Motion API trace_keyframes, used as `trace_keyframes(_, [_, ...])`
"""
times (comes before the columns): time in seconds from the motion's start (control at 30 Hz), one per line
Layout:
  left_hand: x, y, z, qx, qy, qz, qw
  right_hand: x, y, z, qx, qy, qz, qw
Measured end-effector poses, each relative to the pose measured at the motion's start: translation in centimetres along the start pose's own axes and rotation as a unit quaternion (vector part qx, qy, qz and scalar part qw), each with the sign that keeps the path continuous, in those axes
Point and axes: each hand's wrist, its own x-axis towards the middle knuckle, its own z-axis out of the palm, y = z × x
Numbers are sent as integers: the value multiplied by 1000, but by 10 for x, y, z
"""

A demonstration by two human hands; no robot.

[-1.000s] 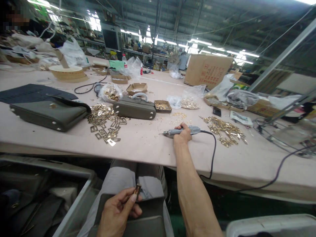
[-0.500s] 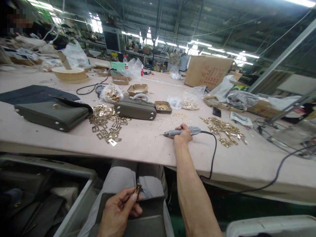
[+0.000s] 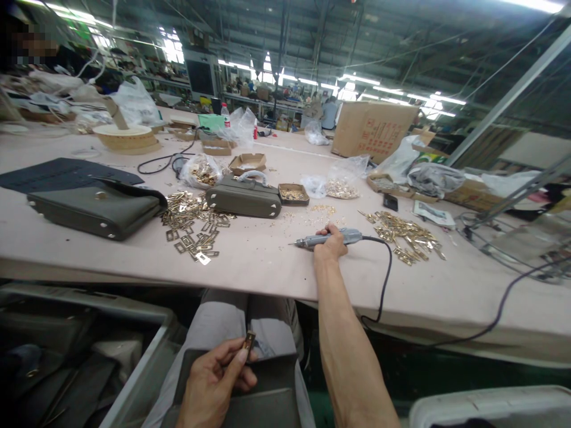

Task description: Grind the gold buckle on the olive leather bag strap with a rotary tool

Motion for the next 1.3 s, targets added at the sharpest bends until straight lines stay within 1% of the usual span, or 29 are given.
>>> trace_keyframes(0.2, [1,-4,-1,9,-8,7,1000,-1,-1,1,3,6,-1,1000])
trace_keyframes(0.37, [1,2,2,-3,7,0,1000,-5,-3,2,2,2,6,1000])
trace_keyframes(0.47, [2,4,3,-17,8,2,1000,-10,-10,0,5,-23,14,1000])
trace_keyframes(0.6, [3,3,4,-22,4,9,1000,-24,-30,-5,12,-78,25,997])
trace_keyframes(0.7, [1,7,6,-20,14,4,1000,-43,-49,-17,14,-123,34,992])
trace_keyframes(0.83, [0,12,11,-34,18,2,999,-81,-70,-47,26,-209,49,976])
trace_keyframes(0.93, [2,12,13,-59,21,-20,998,-116,-76,-73,9,-227,89,970])
trace_keyframes(1.0, [3,11,14,-69,28,-34,997,-140,-76,-89,-11,-234,101,967])
trace_keyframes(1.1, [4,10,15,-75,36,-45,996,-170,-70,-107,-38,-256,86,962])
trace_keyframes(1.2, [5,11,17,-79,38,-48,995,-191,-62,-115,-61,-267,58,960])
trace_keyframes(1.3, [4,11,18,-80,37,-49,995,-204,-56,-118,-83,-271,33,958])
